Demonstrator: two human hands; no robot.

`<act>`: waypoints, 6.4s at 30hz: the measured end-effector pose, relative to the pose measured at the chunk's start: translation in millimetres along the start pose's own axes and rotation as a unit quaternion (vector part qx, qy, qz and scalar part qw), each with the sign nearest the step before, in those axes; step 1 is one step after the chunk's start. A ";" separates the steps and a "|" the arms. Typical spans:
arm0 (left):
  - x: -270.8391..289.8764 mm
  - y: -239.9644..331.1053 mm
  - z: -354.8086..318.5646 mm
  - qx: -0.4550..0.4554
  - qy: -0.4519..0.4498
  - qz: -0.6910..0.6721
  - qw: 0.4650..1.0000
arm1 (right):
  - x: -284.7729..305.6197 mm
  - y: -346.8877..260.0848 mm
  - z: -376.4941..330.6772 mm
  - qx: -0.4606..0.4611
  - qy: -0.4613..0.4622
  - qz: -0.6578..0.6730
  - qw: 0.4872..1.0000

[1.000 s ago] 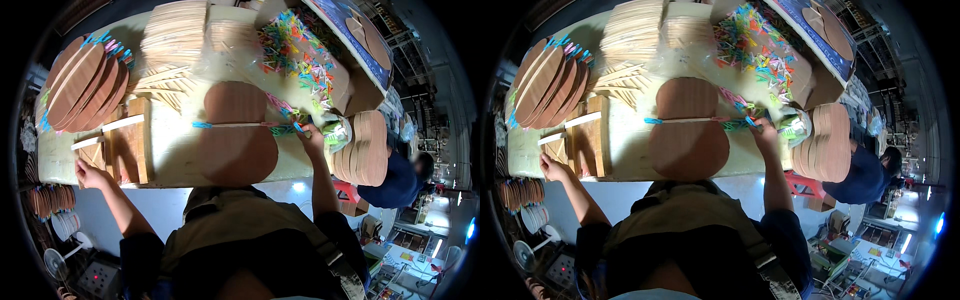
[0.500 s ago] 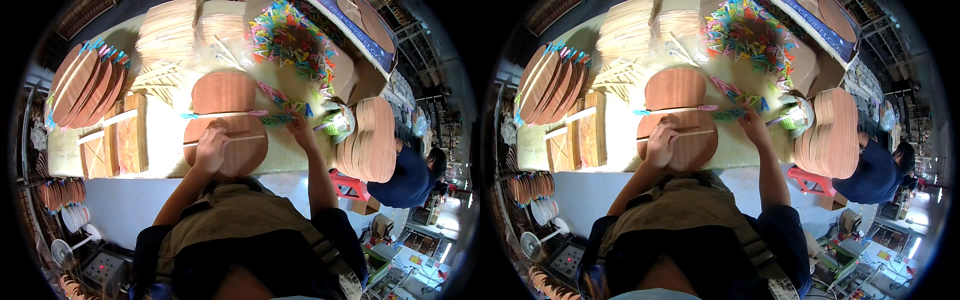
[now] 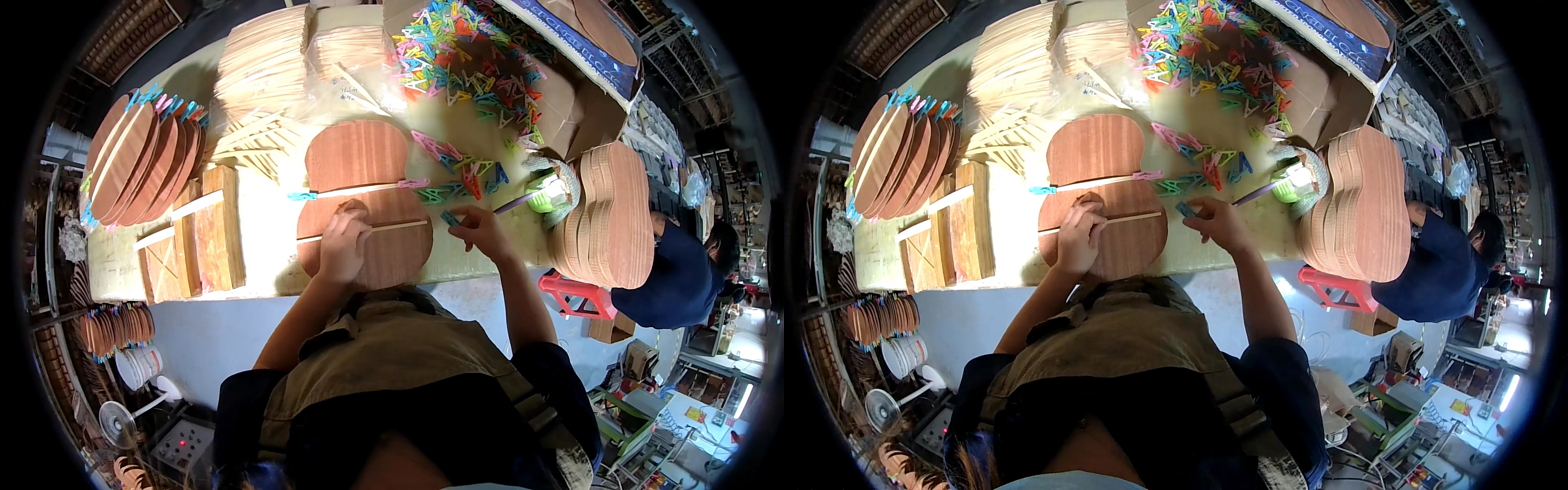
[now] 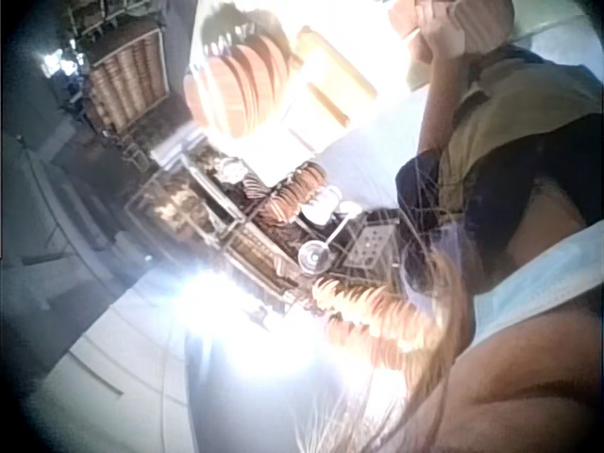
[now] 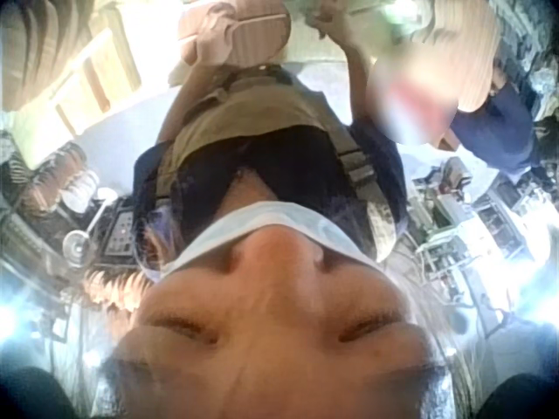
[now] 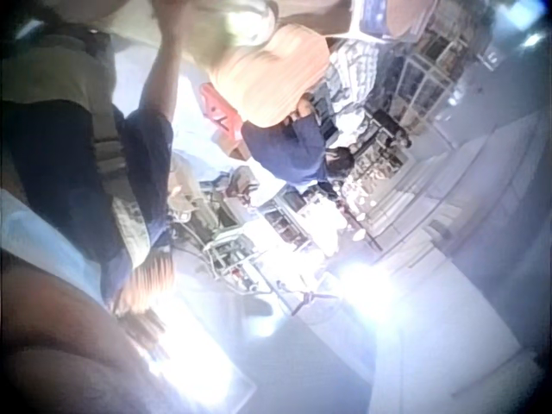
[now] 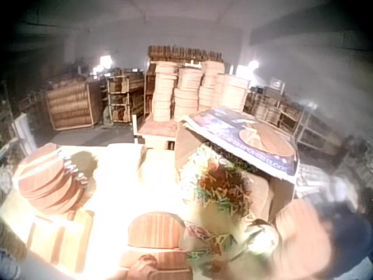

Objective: The person assembles wooden guitar-shaped parts by inserting thin wooden sticks into pre-drilled holes and securing them with colorful plastic clips. The person works at a table in a workshop, handling the parts one by one and stacking the completed units.

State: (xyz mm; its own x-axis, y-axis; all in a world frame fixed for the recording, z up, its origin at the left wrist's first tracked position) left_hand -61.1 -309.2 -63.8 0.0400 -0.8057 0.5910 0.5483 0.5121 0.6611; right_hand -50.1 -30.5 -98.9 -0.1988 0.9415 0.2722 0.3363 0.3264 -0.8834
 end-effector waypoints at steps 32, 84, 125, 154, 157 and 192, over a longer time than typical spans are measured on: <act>7.7 -2.8 -1.7 -0.024 0.038 0.010 0.999 | -78.7 -145.3 81.3 0.434 0.043 -0.408 0.802; 8.6 -9.5 -8.9 -0.044 0.041 -0.010 0.998 | -152.1 -178.7 124.5 0.477 0.090 -0.433 0.760; 322.1 -136.3 -87.6 0.230 0.454 -0.445 0.737 | -115.5 -371.8 -156.0 0.495 -0.607 0.391 0.484; 464.1 -209.7 -1.0 0.155 0.510 -0.094 0.841 | 113.5 -87.9 -96.8 0.244 0.352 0.249 0.869; 360.5 -155.3 44.9 0.083 0.437 -0.027 0.895 | 210.6 -51.7 -145.6 0.261 0.624 0.045 0.735; -47.1 57.3 29.6 0.265 0.072 -0.563 0.780 | 66.5 -10.1 -96.0 0.131 0.332 0.258 0.898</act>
State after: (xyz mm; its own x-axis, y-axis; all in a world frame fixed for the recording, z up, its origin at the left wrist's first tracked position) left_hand -56.3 -233.1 -40.1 -0.1039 -0.8387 -0.5345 -0.1173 -0.5234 0.8440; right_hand 21.7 36.8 -35.3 0.5426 0.8329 -0.1095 -0.0198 -0.1176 -0.9929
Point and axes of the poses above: each hand's wrist, its own z-axis towards the middle knuckle, its own x-axis out of the back of the hand, y = z × x, the point moved 6 cm from there along z, towards the middle knuckle, and after that the axes turned 3 degrees about -z, right-handed, at the moved point
